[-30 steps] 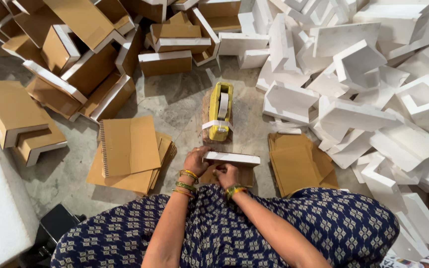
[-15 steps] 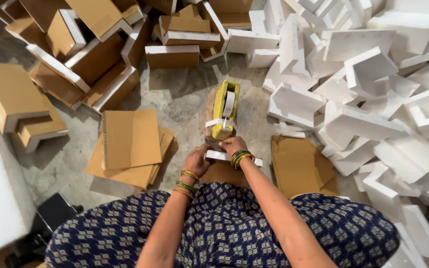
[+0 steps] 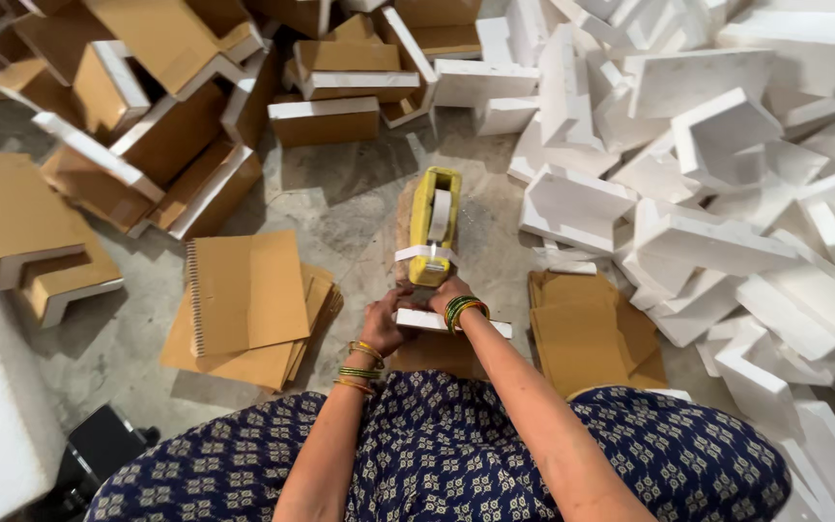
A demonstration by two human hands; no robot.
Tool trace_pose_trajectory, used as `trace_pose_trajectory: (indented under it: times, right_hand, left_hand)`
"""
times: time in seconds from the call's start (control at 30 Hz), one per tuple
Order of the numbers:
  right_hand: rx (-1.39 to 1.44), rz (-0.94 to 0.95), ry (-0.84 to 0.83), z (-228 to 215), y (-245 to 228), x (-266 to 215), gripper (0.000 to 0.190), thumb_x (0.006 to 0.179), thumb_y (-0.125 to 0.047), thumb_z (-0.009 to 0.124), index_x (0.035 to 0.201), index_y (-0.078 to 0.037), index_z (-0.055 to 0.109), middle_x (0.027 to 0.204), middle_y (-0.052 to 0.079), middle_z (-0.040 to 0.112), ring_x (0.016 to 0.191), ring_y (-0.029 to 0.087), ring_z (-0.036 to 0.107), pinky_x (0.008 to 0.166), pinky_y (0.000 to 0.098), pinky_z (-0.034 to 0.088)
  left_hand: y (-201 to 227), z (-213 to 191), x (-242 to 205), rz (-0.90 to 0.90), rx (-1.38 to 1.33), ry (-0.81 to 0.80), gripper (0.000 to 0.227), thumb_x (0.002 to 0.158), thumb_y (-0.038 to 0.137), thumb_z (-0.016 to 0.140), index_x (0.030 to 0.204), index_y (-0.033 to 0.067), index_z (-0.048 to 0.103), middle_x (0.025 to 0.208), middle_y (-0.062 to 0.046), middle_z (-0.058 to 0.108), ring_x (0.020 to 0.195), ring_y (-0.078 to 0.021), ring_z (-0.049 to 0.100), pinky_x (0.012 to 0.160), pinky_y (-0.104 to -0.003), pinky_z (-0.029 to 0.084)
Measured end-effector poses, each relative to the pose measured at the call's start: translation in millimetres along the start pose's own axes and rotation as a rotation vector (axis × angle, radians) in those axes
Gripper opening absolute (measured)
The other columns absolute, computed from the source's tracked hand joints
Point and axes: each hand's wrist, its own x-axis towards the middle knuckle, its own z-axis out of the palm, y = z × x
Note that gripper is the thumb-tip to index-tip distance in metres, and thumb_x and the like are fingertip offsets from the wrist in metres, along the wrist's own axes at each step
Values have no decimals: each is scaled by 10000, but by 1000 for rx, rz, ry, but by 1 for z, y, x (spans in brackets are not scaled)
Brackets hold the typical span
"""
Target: The person sits on the floor and assembles small cardboard boxes by inserting white foam inserts into the cardboard shells. They use a handheld tape dispenser to secure the foam pieces to the cardboard, repeating this process for multiple units.
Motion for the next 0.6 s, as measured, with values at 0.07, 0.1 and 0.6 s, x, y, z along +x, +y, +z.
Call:
trace_pose_trajectory:
  times: [0.07,0.1,0.6]
  right_hand:
    - [-57,-33,25,-11,4,-5,431,895,-427,702,1052,-49,836,987,161,808,883,278,773,827,361,570]
    - [-70,-82,34,-12,5,-10,446,898,-439,700,1060,-46,835,994,164,810,888,280,774,830,362,571]
    - [-820,-251,-79,-216,-14,-225,361,763,-309,803,1044,-100,712,1052,137,741,958,315,698,846,458,560]
  left_hand:
    - [-16,10,4,-12,116,7,684,657,389,858,1253,198,583,1126,5,791,1152,-232,691,1082,-465,343]
    - [-23,15,5,-15,182,30,678,667,414,860,1253,201,594,1122,-25,770,1139,-258,676,1077,-466,344]
    - [25,-83,2,-71,179,-346,942,629,524,915,1383,103,541,1175,-92,742,1133,-260,677,991,-390,533]
